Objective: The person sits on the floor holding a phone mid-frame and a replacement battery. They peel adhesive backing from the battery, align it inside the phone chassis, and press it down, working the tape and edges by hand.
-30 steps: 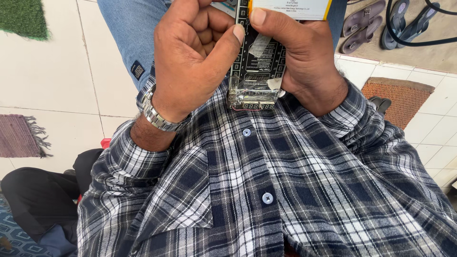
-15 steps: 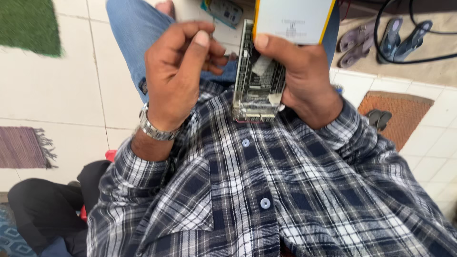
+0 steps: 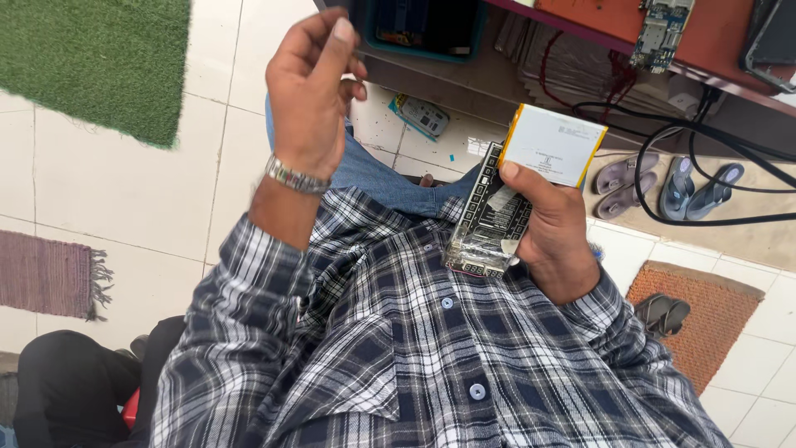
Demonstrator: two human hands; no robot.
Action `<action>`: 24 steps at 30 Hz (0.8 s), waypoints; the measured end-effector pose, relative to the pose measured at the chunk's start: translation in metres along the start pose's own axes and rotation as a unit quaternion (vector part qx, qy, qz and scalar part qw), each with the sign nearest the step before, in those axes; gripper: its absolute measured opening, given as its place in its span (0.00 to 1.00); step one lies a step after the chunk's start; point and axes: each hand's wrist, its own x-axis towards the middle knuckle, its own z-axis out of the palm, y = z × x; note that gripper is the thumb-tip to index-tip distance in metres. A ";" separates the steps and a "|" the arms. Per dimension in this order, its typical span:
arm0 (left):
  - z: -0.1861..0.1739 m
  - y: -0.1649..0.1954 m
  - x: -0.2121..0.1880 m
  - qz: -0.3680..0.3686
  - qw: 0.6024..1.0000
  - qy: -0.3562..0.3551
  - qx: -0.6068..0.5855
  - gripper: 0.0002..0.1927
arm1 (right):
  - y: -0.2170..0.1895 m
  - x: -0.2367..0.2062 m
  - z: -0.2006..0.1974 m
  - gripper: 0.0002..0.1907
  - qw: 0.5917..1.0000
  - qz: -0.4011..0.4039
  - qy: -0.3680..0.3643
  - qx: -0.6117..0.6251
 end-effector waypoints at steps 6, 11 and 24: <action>0.000 -0.025 0.034 0.032 0.990 -0.014 -0.140 0.08 | 0.001 -0.003 0.002 0.15 1.000 -0.012 0.022 -0.001; 0.001 -0.035 0.036 0.071 0.987 -0.001 -0.147 0.05 | -0.001 -0.001 0.003 0.15 1.000 -0.015 0.014 0.002; 0.008 0.013 -0.017 0.060 0.996 -0.053 -0.043 0.03 | -0.007 0.003 0.000 0.15 0.999 -0.027 -0.034 0.007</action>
